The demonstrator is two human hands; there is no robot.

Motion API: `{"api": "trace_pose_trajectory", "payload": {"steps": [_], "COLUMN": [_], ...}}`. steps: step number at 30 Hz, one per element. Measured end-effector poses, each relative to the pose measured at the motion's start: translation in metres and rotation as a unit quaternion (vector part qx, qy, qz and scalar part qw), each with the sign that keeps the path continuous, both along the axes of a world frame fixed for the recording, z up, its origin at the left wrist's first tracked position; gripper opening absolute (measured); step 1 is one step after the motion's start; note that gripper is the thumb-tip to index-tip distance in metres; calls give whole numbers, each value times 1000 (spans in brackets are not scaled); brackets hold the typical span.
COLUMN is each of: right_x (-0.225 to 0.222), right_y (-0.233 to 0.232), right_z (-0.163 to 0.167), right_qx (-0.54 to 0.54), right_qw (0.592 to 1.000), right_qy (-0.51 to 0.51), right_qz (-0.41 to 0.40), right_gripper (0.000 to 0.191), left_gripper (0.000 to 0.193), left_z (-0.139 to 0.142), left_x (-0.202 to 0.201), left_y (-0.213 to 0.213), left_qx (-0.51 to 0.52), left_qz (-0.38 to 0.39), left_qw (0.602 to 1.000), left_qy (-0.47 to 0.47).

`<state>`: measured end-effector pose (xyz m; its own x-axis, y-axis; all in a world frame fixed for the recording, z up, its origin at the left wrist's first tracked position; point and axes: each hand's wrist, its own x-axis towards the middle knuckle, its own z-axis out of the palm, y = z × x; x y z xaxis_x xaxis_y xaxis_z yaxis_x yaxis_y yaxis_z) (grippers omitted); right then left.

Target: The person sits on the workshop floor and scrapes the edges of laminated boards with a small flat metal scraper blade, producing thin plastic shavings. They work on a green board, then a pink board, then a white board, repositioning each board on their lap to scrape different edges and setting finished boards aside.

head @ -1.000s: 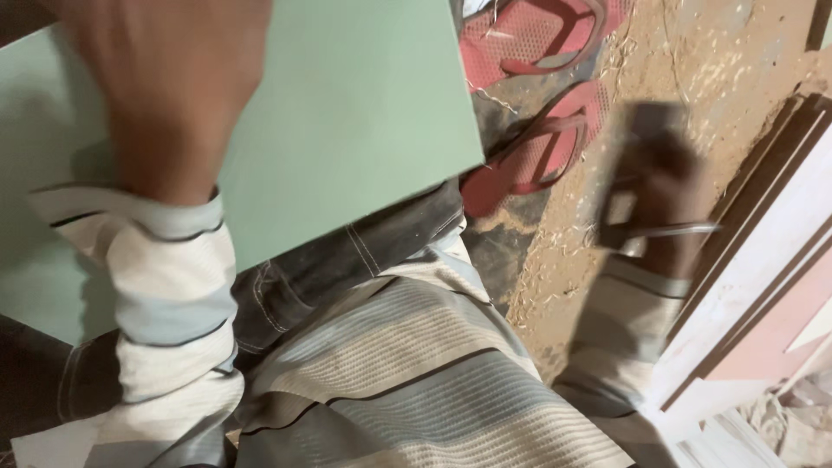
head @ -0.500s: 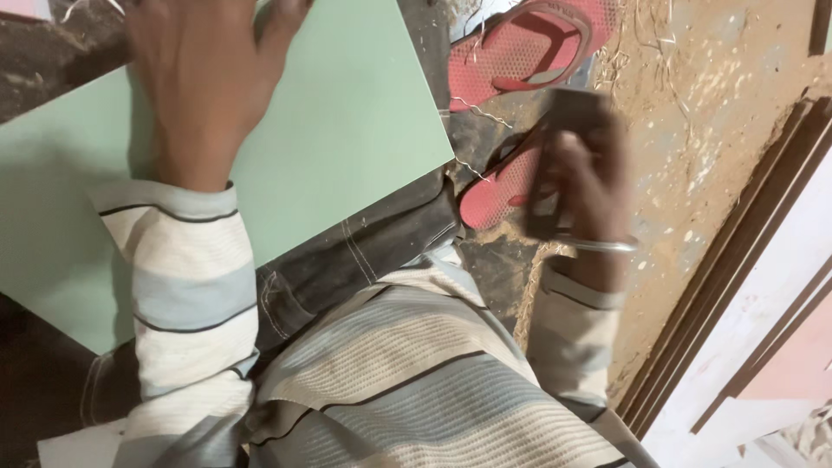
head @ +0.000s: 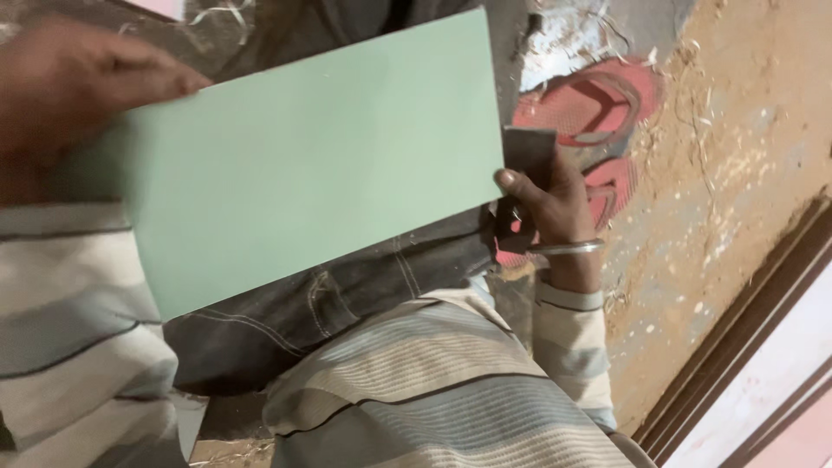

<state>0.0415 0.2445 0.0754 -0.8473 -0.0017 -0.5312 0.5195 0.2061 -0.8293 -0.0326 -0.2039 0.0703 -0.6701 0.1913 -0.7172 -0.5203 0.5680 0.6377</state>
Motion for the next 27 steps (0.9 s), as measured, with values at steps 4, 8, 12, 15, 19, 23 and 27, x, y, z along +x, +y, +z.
{"api": "trace_pose_trajectory", "payload": {"steps": [4, 8, 12, 15, 19, 23, 27], "right_x": [-8, -9, -5, -3, 2, 0, -8], "right_y": [3, -4, -3, 5, 18, 28, 49], "right_z": [2, 2, -3, -14, -29, -44, -56], "right_qx": [-34, -35, -34, -72, -100, -141, -172], "right_qw": [998, 998, 997, 995, 991, 985, 979], "right_qy": [5, -25, -50, -19, -26, -25, -53], "right_qz": [49, 56, 56, 68, 89, 101, 96], "right_gripper": [36, 39, 36, 40, 46, 50, 59], "left_gripper": [35, 34, 31, 28, 29, 60, 58], "left_z": [4, 2, 6, 12, 17, 19, 23], "left_x": [37, 62, 91, 124, 184, 232, 263], "left_y": [-42, -84, -107, -97, -57, -10, 27], "left_qx": [-65, -48, -34, 106, 229, 295, 346], "left_qz": [55, 49, 90, 268, 461, 500, 554], "left_qw": [996, 996, 980, 939, 836, 808, 737], "left_qy": [-24, 57, 172, 186, 188, 103, 173]}}
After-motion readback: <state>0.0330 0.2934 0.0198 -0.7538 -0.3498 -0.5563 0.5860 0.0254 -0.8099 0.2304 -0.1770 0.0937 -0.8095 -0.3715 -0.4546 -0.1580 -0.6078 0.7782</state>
